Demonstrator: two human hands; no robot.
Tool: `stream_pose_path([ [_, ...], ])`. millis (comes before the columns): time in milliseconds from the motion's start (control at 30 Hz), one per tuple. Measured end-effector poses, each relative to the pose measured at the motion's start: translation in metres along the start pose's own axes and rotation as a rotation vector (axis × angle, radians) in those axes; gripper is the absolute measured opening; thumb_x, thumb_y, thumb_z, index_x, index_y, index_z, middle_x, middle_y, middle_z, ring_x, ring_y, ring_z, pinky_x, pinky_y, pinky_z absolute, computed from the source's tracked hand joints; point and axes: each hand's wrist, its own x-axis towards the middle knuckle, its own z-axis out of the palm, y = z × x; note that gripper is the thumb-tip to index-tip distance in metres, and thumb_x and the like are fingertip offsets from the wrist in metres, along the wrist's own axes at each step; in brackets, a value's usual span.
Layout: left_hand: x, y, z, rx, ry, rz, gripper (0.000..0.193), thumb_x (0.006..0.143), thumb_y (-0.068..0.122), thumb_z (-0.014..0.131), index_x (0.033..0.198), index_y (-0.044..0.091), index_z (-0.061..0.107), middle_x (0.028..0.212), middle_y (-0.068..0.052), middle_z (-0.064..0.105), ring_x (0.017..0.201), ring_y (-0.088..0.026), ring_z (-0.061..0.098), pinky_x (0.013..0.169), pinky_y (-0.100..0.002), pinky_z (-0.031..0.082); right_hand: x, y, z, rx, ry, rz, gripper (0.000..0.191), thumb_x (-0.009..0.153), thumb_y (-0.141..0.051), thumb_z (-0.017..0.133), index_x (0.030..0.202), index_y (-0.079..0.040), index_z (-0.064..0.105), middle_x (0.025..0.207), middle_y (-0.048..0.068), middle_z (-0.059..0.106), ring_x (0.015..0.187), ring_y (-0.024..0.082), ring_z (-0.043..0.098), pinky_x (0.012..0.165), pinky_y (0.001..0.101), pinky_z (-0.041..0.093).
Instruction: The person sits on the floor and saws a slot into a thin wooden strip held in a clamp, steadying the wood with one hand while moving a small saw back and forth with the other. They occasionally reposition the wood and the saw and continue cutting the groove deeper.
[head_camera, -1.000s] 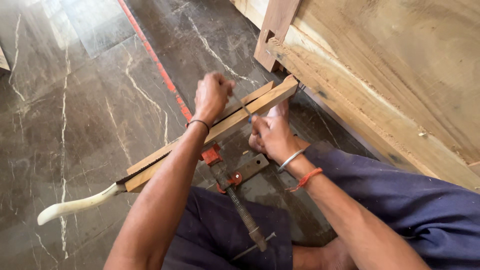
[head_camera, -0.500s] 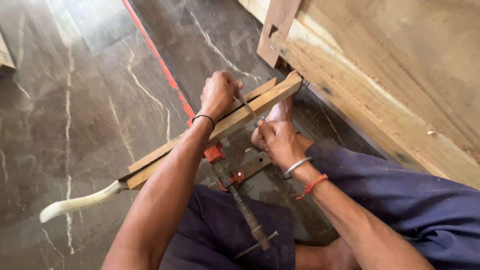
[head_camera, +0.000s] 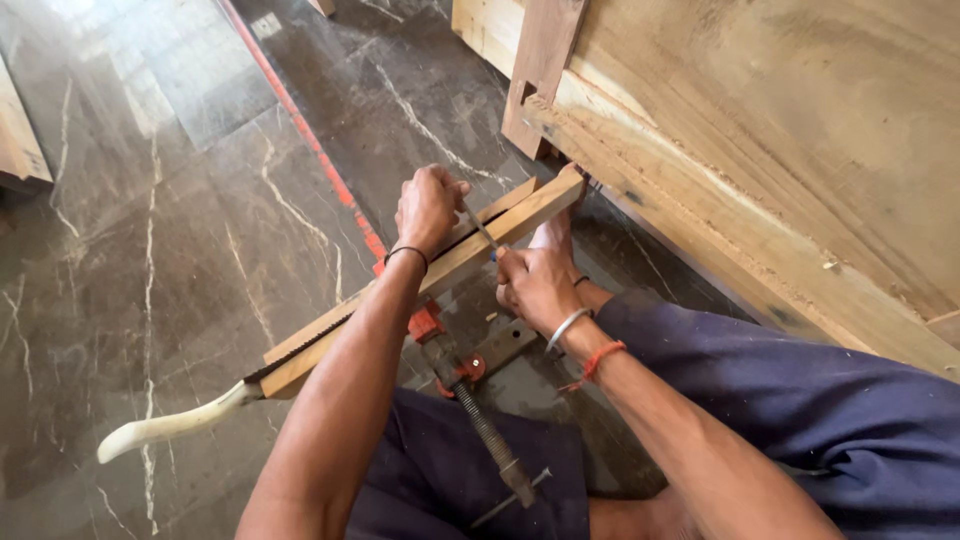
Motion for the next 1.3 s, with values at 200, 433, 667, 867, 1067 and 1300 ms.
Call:
stream_pose_path([
  [200, -0.022, -0.008, 0.008, 0.032, 0.01, 0.091, 0.021, 0.085, 0.032, 0.076, 0.084, 0.011, 0.074, 0.084, -0.01, 0.077, 0.087, -0.03, 0.075, 0.081, -0.045, 0.055, -0.056, -0.016, -0.012, -0.439, 0.114, -0.147, 0.051, 0.108, -0.036, 0.052, 0.069, -0.005, 0.061, 0.047, -0.003, 0.046, 0.038, 0.009, 0.043, 0.036, 0.029, 0.03],
  [433, 0.016, -0.011, 0.002, -0.023, 0.064, 0.041, 0.026, 0.093, 0.033, 0.068, 0.082, 0.01, 0.073, 0.083, -0.008, 0.079, 0.085, -0.03, 0.078, 0.08, -0.044, 0.058, 0.003, -0.026, 0.014, 0.094, 0.022, -0.02, 0.023, 0.104, -0.027, 0.057, 0.087, -0.013, 0.051, 0.051, -0.002, 0.039, 0.035, 0.012, 0.034, 0.033, 0.0315, 0.026],
  [667, -0.02, -0.013, 0.011, 0.052, 0.018, 0.074, 0.026, 0.086, 0.034, 0.075, 0.083, 0.009, 0.073, 0.081, -0.009, 0.076, 0.085, -0.03, 0.074, 0.078, -0.046, 0.054, -0.062, -0.021, -0.009, -0.23, 0.123, 0.088, 0.042, 0.103, -0.032, 0.051, 0.072, -0.005, 0.055, 0.047, 0.0, 0.037, 0.034, 0.012, 0.032, 0.033, 0.0326, 0.022],
  [867, 0.005, -0.013, 0.008, 0.009, 0.081, 0.07, 0.023, 0.092, 0.031, 0.068, 0.084, 0.011, 0.074, 0.079, -0.004, 0.078, 0.083, -0.026, 0.076, 0.078, -0.045, 0.055, -0.017, -0.023, 0.002, -0.008, -0.05, -0.188, 0.05, 0.109, -0.031, 0.055, 0.069, -0.001, 0.05, 0.051, 0.0, 0.044, 0.038, 0.011, 0.042, 0.037, 0.0315, 0.032],
  [1067, 0.0, -0.006, -0.002, -0.018, 0.018, 0.008, 0.026, 0.091, 0.033, 0.07, 0.082, 0.008, 0.073, 0.077, -0.008, 0.077, 0.077, -0.028, 0.077, 0.075, -0.043, 0.057, -0.021, -0.04, 0.017, 0.146, -0.037, -0.084, 0.044, 0.108, -0.03, 0.054, 0.072, -0.004, 0.049, 0.054, -0.003, 0.042, 0.037, 0.01, 0.036, 0.037, 0.0314, 0.029],
  [1300, -0.009, -0.017, 0.013, 0.047, 0.096, 0.2, 0.028, 0.096, 0.032, 0.066, 0.084, 0.008, 0.074, 0.079, -0.012, 0.075, 0.076, -0.029, 0.074, 0.07, -0.045, 0.054, -0.042, -0.02, -0.006, -0.253, 0.075, -0.113, 0.044, 0.105, -0.029, 0.053, 0.07, -0.003, 0.058, 0.044, -0.002, 0.043, 0.033, 0.01, 0.038, 0.033, 0.0324, 0.028],
])
